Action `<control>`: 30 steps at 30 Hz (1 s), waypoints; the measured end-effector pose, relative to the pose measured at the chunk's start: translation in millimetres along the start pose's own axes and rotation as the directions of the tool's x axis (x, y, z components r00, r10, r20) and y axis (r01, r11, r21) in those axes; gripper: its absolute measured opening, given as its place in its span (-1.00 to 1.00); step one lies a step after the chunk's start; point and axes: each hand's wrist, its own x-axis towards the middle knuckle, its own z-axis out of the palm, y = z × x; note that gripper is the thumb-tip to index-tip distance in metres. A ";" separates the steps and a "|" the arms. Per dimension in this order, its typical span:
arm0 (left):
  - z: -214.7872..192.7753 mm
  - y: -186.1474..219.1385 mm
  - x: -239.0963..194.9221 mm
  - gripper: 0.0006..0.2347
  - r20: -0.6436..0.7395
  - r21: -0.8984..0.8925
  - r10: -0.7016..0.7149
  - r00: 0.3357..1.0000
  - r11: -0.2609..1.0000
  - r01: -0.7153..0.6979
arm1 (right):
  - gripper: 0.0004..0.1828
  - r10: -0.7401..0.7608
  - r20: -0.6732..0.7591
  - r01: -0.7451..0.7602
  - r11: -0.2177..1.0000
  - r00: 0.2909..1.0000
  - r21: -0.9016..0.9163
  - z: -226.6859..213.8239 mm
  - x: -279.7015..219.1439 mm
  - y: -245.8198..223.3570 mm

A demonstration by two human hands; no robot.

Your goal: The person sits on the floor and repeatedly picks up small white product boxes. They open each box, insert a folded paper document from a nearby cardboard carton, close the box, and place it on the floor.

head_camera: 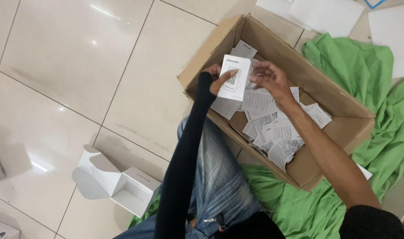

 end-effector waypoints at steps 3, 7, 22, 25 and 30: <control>-1.4 27.9 -14.8 -0.68 0.011 0.034 -0.013 1.000 0.999 0.012 | -0.66 0.077 0.002 -0.077 0.997 0.997 0.019 6.3 -8.3 5.2; -6.5 24.5 -19.5 -0.69 -0.015 0.026 -0.077 0.997 0.997 0.077 | -0.71 0.107 -0.006 -0.107 0.994 0.994 0.032 10.0 -7.1 18.8; -15.0 8.4 -13.6 -0.75 -0.053 -0.245 -0.060 0.997 0.968 0.045 | -0.81 0.101 -0.298 -0.064 0.989 0.949 0.133 32.3 -21.4 9.2; -12.1 21.6 -14.0 -0.70 -0.022 -0.351 -0.165 0.986 0.925 0.147 | -0.82 0.075 -0.384 -0.010 0.986 0.920 0.167 25.6 -25.6 13.0; -18.2 -44.9 2.8 -0.37 0.160 -0.226 0.123 0.979 0.970 -0.085 | -0.77 0.071 -0.241 -0.043 0.992 0.968 0.122 24.6 -26.2 20.2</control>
